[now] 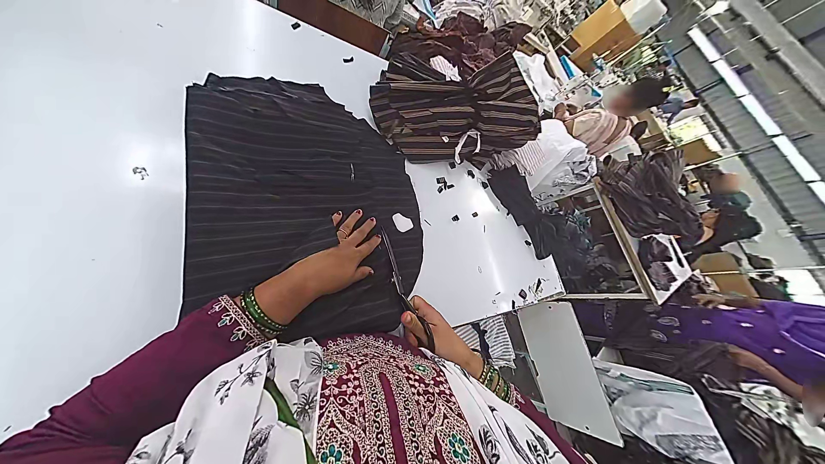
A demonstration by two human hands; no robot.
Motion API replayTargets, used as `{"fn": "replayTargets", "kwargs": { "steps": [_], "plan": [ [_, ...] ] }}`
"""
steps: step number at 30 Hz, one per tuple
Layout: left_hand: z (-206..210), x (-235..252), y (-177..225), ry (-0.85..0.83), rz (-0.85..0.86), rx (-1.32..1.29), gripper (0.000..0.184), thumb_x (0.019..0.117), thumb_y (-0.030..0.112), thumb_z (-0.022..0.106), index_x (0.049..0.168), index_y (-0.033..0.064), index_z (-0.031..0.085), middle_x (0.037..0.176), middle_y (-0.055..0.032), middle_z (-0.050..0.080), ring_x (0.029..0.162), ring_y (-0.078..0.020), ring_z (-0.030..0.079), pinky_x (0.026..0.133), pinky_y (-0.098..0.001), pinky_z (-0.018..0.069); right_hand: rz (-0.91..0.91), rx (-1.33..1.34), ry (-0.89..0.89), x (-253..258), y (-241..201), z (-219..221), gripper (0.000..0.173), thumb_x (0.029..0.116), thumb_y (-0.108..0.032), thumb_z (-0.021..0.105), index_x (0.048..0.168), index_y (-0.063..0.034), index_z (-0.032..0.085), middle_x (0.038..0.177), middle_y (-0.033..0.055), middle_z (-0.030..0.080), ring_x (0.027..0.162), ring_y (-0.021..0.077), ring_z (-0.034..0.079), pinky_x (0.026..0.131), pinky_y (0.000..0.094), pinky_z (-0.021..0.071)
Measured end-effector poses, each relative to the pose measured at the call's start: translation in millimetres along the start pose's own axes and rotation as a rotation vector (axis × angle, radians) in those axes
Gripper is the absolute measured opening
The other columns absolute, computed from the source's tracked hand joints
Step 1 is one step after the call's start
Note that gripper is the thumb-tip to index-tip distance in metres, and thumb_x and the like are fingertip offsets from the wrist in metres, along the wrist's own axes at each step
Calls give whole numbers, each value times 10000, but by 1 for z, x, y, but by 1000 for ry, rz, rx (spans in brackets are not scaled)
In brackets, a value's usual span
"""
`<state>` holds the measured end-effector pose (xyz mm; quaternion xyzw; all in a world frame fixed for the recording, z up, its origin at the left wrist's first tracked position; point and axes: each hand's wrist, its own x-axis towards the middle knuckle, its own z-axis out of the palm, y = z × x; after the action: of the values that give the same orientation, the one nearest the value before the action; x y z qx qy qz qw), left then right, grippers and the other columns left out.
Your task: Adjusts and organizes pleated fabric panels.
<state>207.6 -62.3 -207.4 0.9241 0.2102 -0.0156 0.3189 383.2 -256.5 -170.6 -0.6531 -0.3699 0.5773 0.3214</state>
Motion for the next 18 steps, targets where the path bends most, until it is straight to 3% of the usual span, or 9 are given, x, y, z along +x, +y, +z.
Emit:
{"fn": "replayTargets", "kwargs": {
  "steps": [6,9,11,13,14,15,16,17,18],
  "plan": [
    [-2,1,2,-17,-29,-15,663,1078,418,468,1621,82,288,1724,-159,79,1583,-384,-88,1205,-648,-94,61,-17,-80,4,-2,-9,587,897,-651,649,1065,-126,448,632,-131,494,530,-33,490,562,140,445],
    [-2,2,2,-30,-45,-11,668,1080,422,461,1627,87,271,1727,-151,60,1582,-385,-98,1211,-641,-89,27,9,-38,7,-3,-7,390,964,-461,647,1005,-121,462,601,-126,495,501,-30,490,535,140,446],
    [-4,0,6,-55,-71,-32,684,1076,414,477,1631,81,253,1727,-159,40,1581,-401,-75,1223,-634,-21,0,18,0,7,-2,-4,308,986,-372,633,979,-117,461,590,-126,492,493,-32,483,531,138,435],
    [-16,-14,19,-115,-39,-49,685,1064,419,516,1606,59,304,1702,-213,129,1561,-445,135,1191,-618,270,-26,70,46,5,0,-5,310,994,-377,623,983,-112,462,579,-116,503,481,-15,502,518,153,457],
    [-26,-26,26,-130,67,-152,649,1049,382,561,1552,8,398,1647,-270,261,1523,-470,245,1164,-643,302,-51,114,69,6,0,-7,323,998,-396,614,990,-113,459,575,-109,511,473,-4,515,501,161,472],
    [-39,-41,32,-148,222,-274,580,1046,360,563,1490,-6,493,1539,-269,451,1441,-431,419,1136,-618,351,-86,151,84,8,-2,-9,350,996,-434,609,998,-119,455,580,-104,523,473,3,532,492,166,488],
    [-53,-53,36,-189,400,-391,524,1061,368,511,1453,23,553,1417,-189,605,1316,-297,582,1081,-495,459,-122,188,85,11,-5,-10,430,970,-511,638,1012,-126,453,590,-101,538,479,8,548,492,170,499],
    [-65,-60,39,-229,572,-515,485,1081,363,442,1401,36,603,1325,-90,678,1214,-138,641,1031,-339,507,-155,202,70,13,-8,-11,519,930,-597,655,1032,-130,451,607,-100,549,492,11,557,500,172,504],
    [-75,-61,40,-202,666,-591,476,1097,356,396,1329,31,656,1250,-35,718,1135,-47,665,983,-258,530,-182,192,40,18,-11,-13,653,854,-715,666,1056,-132,453,627,-97,559,509,18,564,515,181,509]
  ]
}}
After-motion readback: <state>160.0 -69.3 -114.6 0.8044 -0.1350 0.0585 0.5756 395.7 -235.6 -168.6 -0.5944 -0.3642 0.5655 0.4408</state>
